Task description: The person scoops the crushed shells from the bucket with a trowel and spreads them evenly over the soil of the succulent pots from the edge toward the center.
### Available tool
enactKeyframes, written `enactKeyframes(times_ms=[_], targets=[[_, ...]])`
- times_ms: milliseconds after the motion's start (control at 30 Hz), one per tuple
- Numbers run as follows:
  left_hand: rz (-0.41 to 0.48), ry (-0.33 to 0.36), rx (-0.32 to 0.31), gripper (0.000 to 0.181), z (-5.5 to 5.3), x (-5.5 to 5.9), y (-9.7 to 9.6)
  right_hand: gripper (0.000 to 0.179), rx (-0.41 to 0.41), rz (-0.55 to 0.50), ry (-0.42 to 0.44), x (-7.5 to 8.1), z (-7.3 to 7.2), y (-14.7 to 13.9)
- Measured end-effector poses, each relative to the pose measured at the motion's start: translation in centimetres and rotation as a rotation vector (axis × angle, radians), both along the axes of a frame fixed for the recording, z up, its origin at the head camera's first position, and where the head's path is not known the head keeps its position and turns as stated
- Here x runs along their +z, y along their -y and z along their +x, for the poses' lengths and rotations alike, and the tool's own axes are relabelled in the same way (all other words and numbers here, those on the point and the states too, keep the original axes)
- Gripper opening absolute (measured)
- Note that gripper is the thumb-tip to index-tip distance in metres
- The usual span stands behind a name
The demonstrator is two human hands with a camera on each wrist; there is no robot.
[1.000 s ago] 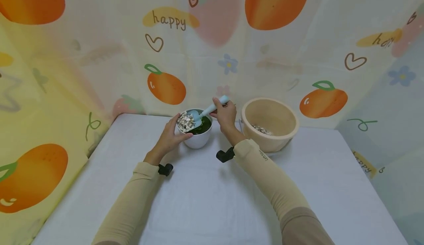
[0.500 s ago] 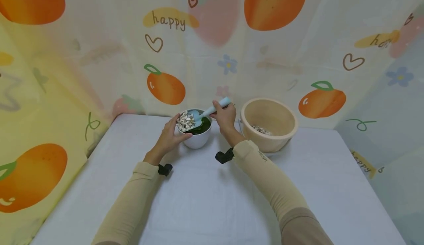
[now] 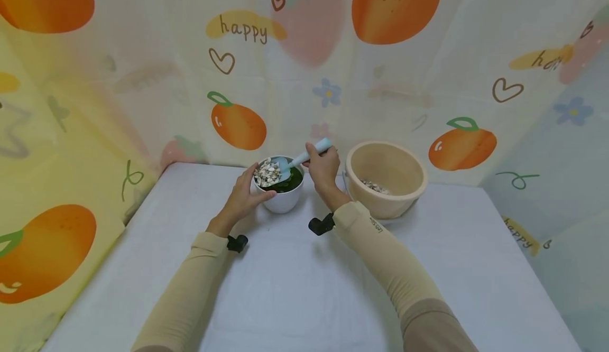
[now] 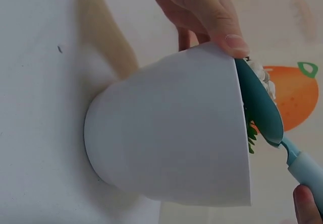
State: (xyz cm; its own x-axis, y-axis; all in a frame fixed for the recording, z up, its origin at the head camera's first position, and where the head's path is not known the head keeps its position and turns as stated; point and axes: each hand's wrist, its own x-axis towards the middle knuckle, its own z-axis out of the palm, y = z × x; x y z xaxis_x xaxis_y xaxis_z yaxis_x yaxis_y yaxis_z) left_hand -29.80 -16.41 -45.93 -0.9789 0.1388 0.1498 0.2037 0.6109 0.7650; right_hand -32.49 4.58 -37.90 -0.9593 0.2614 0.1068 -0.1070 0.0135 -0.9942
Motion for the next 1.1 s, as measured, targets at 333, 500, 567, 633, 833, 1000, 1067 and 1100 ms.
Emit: enactKeyframes(times_ms=[333,500,567,633,833,1000,1067,1100], targets=[[0.010,0.020,0.014,0.103,0.07,-0.02,0.02,0.035,0.027,-0.074,-0.010,-0.25,0.00,0.21],[0.013,0.024,0.018,0.102,0.13,-0.32,0.05,0.042,0.059,-0.099,0.007,-0.51,0.17,0.24],[0.013,0.020,0.016,0.102,0.16,-0.40,0.00,0.043,0.066,-0.100,0.003,-0.57,0.25,0.18],[0.014,0.015,0.015,0.101,0.17,-0.45,-0.03,0.043,0.073,-0.102,-0.002,-0.60,0.33,0.11],[0.012,0.023,0.020,0.101,0.30,-0.25,-0.12,0.040,0.063,-0.086,0.000,-0.46,0.34,-0.07],[0.031,0.010,0.018,0.102,0.13,-0.15,-0.16,0.036,0.028,-0.072,-0.023,-0.27,0.24,-0.12],[0.039,0.006,0.017,0.103,0.08,-0.14,-0.13,0.035,0.017,-0.065,-0.035,-0.26,0.23,-0.08],[0.042,0.008,0.018,0.104,0.09,-0.15,-0.12,0.035,0.012,-0.060,-0.044,-0.23,0.24,-0.04]])
